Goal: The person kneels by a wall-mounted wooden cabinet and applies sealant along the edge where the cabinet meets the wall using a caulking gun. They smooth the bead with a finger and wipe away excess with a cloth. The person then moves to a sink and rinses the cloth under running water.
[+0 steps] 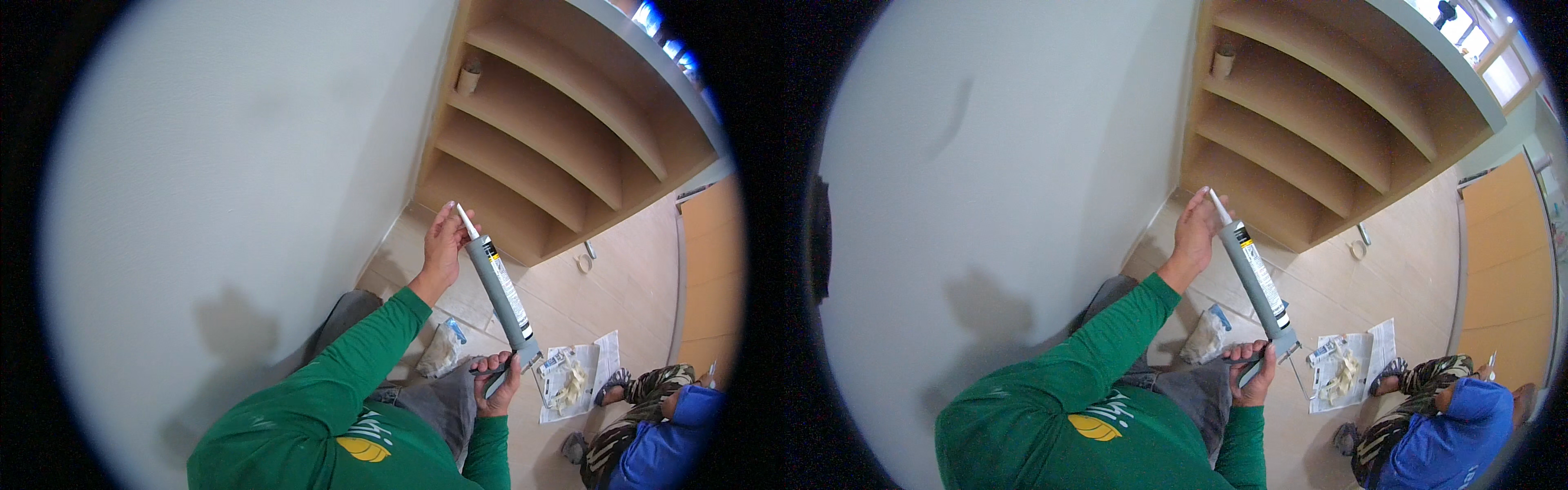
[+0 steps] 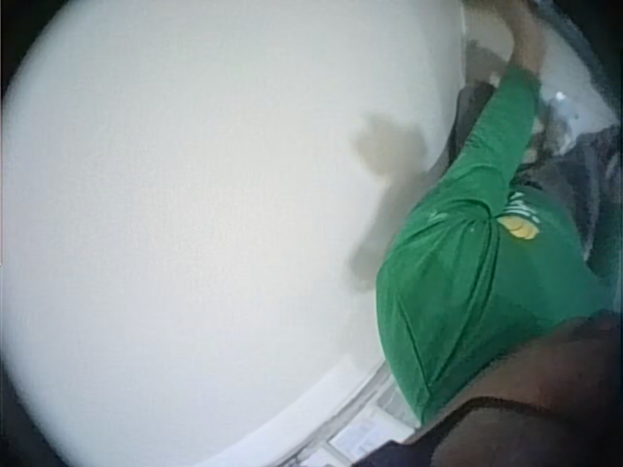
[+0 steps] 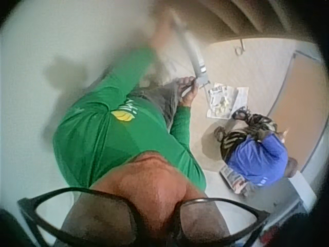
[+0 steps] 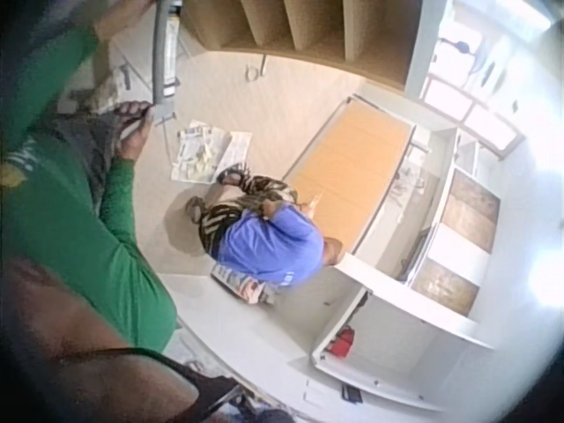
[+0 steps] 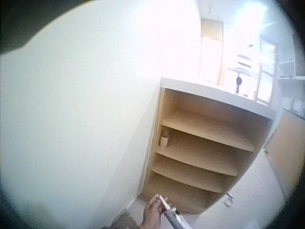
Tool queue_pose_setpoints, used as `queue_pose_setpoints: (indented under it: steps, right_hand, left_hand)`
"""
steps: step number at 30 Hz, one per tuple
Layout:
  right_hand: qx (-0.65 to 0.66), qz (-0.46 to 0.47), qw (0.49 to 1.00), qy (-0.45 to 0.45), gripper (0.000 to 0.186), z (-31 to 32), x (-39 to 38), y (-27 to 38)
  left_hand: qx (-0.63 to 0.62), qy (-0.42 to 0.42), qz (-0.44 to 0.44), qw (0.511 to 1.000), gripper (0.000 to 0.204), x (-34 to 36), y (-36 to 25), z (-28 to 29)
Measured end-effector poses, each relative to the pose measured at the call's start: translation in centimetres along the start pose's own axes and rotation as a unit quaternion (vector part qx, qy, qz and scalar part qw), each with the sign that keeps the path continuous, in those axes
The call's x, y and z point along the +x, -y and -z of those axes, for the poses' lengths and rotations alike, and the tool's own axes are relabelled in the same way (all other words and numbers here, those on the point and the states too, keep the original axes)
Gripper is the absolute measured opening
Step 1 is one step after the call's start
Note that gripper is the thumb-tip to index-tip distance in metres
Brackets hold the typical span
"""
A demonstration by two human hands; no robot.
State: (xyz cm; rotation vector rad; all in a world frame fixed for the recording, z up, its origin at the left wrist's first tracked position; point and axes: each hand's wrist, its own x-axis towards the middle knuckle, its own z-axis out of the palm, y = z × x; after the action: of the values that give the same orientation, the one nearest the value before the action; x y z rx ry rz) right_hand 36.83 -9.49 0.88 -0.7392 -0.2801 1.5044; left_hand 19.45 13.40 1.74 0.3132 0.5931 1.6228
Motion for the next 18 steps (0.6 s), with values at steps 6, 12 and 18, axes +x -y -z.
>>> queue_pose_setpoints:
  steps: [6, 12, 18]
  right_hand:
    - [-0.002, -0.006, 0.999, -0.035, 0.032, 0.37, 0.54, -0.47]
    - [-0.002, -0.011, 0.999, -0.046, 0.027, -0.1, 0.59, -0.4]
    - [-0.016, -0.017, 0.999, -0.041, 0.028, 0.73, 0.74, -0.34]
  left_hand:
    - [-0.002, -0.006, 0.002, 1.0, 0.05, 0.02, -0.04, -0.35]
    - [0.0, 0.001, -0.001, 1.0, 0.05, 0.01, -0.15, -0.43]
    - [-0.018, 0.013, -0.012, 1.0, 0.051, -0.03, -0.15, -0.69]
